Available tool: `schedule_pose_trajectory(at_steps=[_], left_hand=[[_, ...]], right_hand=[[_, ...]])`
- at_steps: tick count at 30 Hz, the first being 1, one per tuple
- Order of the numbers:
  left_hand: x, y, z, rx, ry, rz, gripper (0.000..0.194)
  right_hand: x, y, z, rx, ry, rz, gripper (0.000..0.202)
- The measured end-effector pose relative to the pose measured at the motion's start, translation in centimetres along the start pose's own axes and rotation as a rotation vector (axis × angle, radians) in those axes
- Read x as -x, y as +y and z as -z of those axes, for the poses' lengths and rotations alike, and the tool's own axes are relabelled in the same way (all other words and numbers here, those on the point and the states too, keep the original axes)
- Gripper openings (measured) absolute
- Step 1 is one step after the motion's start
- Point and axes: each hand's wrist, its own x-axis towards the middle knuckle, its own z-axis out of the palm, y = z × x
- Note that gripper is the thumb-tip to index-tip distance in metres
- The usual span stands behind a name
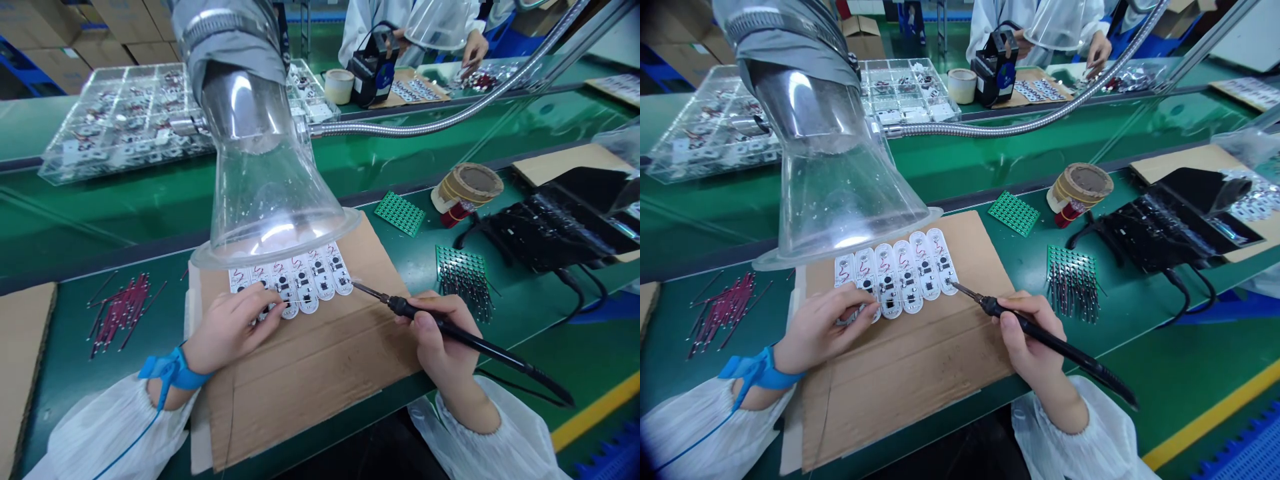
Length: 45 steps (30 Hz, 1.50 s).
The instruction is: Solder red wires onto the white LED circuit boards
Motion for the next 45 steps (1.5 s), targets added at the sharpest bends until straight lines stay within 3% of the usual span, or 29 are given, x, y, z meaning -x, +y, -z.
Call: schedule_pose_trajectory(at_steps=[4,10,19,32,39,45], left_hand=[[0.5,-0.1,0.1,-0.011,-0.019,0.027,0.029],[0.7,-0.3,-0.3,0.023,-0.027,0.014,0.021],[0.4,-0.3,-0.5,0.043,-0.019,0.013,0.014],[0.3,-0.2,-0.5,0.052,-0.039,0.023,0.015],[0.4,-0.2,-0.5,0.046,-0.043,0.033,0.016],[0.5,-0.3,-0.6,0.069,-0.040,0.039,0.013]], right_hand=[[0.9,0.4,-1.0,0.037,0.022,-0.038,0.006],[1.1,1.4,-0.9,0.078,-0.021,-0.058,0.002],[1.0,0.9,-0.9,0.159,-0.065,-0.097,0.002],[1.1,1.0,-0.8,0.082,-0.061,-0.119,0.004],[0.8,0.8,-0.9,0.136,-0.135,-0.103,0.005],[0.8,0.8,-1.0,0.119,-0.081,-0.091,0.006]])
